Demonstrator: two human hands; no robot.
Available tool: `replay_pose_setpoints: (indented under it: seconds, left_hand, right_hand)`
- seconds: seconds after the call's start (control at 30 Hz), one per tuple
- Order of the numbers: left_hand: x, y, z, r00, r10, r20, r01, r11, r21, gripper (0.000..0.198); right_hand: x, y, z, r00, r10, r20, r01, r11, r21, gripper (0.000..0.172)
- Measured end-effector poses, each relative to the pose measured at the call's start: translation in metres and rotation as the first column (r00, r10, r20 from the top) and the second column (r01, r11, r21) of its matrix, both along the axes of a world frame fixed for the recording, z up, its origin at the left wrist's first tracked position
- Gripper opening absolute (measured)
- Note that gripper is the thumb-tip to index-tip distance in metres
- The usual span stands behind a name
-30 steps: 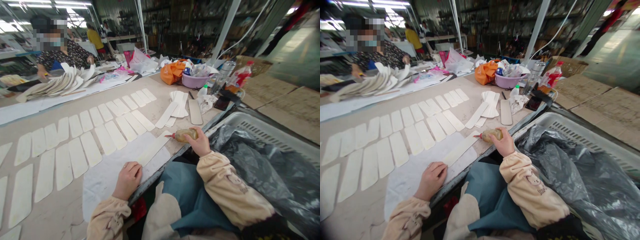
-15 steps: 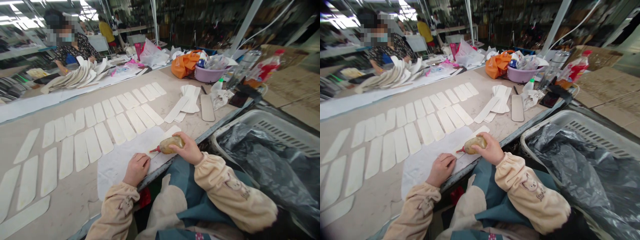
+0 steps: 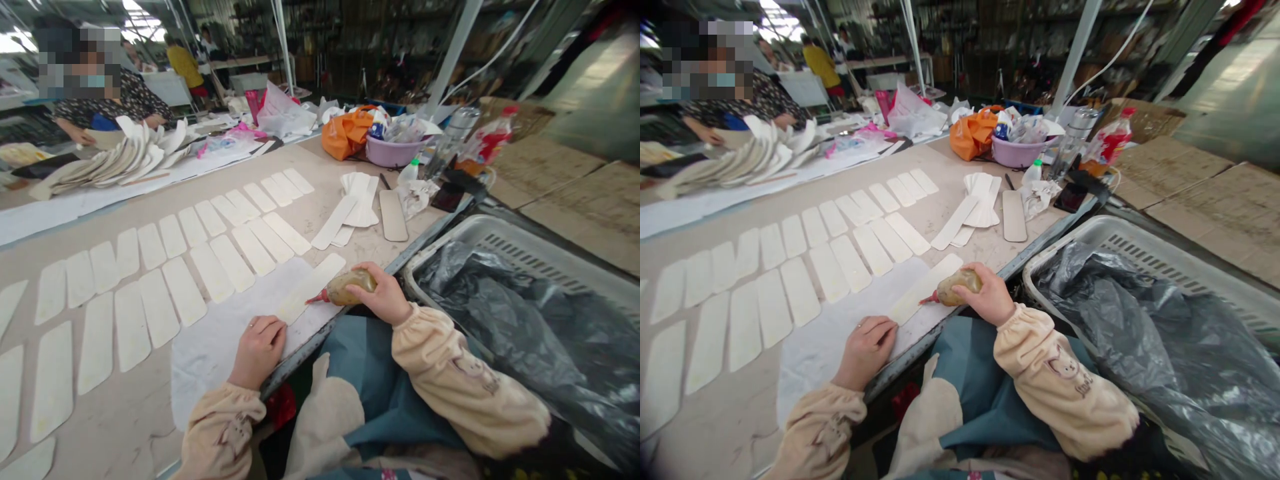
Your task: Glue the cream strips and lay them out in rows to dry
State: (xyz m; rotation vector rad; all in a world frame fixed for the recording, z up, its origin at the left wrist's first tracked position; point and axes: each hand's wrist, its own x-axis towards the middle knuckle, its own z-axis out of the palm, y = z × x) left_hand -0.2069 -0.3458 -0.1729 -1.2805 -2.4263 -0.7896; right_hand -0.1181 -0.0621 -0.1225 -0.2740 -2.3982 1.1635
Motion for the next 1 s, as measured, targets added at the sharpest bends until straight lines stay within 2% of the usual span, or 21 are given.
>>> replay_pose_setpoints:
  seconds: [0.23,0.4,0.53,0.77,1.0]
  left_hand:
    - [-0.005,-0.002,-0.006,0.999,-0.018,-0.039,0.019,0.999,0.041,0.009]
    - [-0.006,-0.002,-0.006,0.996,-0.032,-0.083,0.036,0.998,0.047,0.009]
    - [-0.006,-0.003,-0.007,0.995,-0.036,-0.093,0.04,0.998,0.043,0.009]
    - [-0.01,-0.003,-0.006,0.993,-0.041,-0.112,0.044,0.999,0.024,0.006]
    - [-0.009,0.0,-0.001,0.998,0.001,-0.07,-0.007,0.996,-0.089,0.01]
  right_hand:
    - [0.006,0.05,-0.008,0.961,-0.268,-0.068,0.273,0.959,0.078,0.039]
    - [0.005,0.066,-0.017,0.908,-0.405,-0.109,0.413,0.909,0.059,0.042]
    - [-0.001,0.063,-0.017,0.883,-0.449,-0.134,0.454,0.891,0.009,0.041]
    - [-0.018,0.057,-0.02,0.901,-0.417,-0.117,0.417,0.908,-0.026,0.041]
    - [0.0,0.066,-0.025,0.888,-0.449,-0.097,0.446,0.893,-0.056,0.044]
